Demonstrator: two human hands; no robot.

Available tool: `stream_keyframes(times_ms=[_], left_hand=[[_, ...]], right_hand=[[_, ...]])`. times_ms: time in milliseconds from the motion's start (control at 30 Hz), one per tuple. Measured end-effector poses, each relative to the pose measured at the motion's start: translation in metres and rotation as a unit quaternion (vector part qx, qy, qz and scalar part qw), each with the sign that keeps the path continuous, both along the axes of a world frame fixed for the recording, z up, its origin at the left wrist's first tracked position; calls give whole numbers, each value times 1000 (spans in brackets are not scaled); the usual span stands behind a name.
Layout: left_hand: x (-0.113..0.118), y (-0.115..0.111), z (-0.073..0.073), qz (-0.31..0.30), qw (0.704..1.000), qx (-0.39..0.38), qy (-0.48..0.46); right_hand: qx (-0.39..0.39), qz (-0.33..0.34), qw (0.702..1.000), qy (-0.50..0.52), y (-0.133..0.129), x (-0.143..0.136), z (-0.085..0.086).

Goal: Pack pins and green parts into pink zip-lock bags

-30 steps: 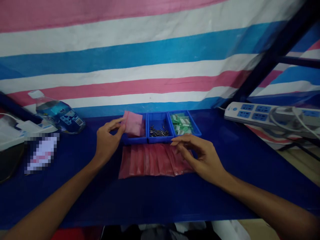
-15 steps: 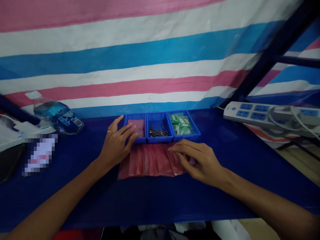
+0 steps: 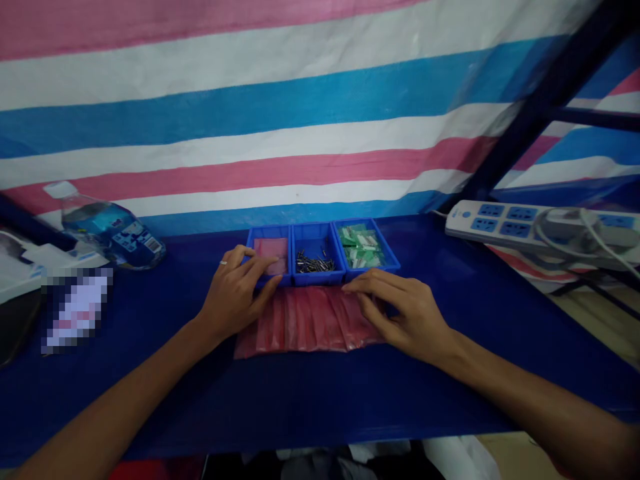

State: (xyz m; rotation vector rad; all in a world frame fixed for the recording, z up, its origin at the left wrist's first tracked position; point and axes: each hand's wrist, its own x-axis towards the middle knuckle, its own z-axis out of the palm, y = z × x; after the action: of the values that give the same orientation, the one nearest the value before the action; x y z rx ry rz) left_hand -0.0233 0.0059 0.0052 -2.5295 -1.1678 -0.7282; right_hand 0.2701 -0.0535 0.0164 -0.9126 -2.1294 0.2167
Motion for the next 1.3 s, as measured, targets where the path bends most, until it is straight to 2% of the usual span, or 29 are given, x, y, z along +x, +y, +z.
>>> stream_keyframes(times_ms=[233,433,567,667,833,900,967,1033,1100,1200,1233,1300], left_hand=[[1,0,1,-8,999,15,47],[2,-1,2,-8,999,16,26],[3,-2,1,-22,999,15,25],[4,-3,0,-25,999,5,24],[4,-2,-1,-38,998,50,-20],[4,-4,1,-63,994,66,-62],[7,-11,5,-112,985,47,-121],[12,-22,11,-164,967,-33,-193],[20,-37,15,-194,928,-194,-252],[34,-59,18,-239,813,-430,-311],[38,-64,18,-249,778,-476,-326],[43,-68,18,-234,738,-520,-361]], right_hand=[[18,-10,1000,-21,-1,0,-1],[12,-75,991,-106,1,5,-1],[-40,-139,958,-247,1,2,-4],[-87,-133,935,-317,2,0,-8],[-214,-57,941,-255,10,5,-5],[-264,-31,943,-198,12,9,0],[-298,-11,948,-114,11,10,6],[-304,8,952,-4,5,6,11],[-286,24,954,86,-3,-2,13],[-235,76,962,113,-15,-17,14],[-221,103,964,104,-18,-21,14],[-198,144,965,97,-21,-24,14]])
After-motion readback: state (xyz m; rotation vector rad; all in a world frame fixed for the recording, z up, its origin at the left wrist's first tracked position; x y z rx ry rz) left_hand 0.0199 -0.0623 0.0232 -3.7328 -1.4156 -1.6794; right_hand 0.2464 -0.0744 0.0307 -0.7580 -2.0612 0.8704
